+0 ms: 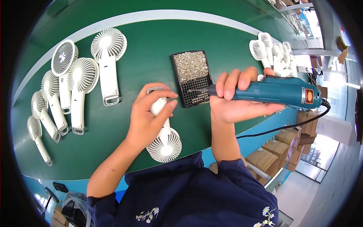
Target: The person assembles portable fans by securing screws with an electric screwdriver.
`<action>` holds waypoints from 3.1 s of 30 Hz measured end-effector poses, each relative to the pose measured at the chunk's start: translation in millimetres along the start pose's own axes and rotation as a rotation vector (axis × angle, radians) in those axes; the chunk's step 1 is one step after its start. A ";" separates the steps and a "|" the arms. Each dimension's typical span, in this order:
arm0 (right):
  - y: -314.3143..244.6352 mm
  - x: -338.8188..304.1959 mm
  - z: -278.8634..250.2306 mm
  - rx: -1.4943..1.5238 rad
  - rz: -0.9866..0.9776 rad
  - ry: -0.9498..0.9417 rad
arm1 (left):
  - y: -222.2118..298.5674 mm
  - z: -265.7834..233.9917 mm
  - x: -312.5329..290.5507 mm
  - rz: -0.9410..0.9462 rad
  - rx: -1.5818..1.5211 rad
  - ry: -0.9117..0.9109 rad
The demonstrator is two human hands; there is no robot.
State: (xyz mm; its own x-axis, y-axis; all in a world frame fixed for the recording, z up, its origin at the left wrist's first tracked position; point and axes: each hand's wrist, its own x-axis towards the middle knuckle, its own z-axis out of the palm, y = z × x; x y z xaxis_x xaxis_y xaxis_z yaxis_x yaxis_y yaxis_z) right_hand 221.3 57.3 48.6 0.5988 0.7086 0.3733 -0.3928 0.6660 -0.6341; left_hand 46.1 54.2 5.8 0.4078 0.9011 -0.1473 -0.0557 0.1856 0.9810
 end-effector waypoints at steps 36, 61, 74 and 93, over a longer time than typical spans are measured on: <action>4.7 -18.5 7.7 0.134 0.137 -0.219 | -5.7 2.4 1.5 0.100 0.168 0.062; 6.2 -11.0 5.7 0.091 0.228 -0.079 | -2.4 2.0 -0.7 0.025 0.044 -0.004; 0.3 -22.1 28.8 0.091 0.141 -0.419 | -6.7 -1.7 3.3 0.113 0.052 -0.072; 27.5 -38.9 52.9 -0.029 0.227 -0.542 | -14.8 -4.6 2.6 0.155 0.064 -0.008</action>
State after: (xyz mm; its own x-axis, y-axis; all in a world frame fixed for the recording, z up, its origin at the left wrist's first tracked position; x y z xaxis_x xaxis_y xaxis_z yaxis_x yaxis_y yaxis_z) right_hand 150.3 60.3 52.5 0.0566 0.8557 0.5144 -0.4456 0.4827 -0.7539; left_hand 43.7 55.6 -9.6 0.4064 0.9137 0.0074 -0.0606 0.0189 0.9980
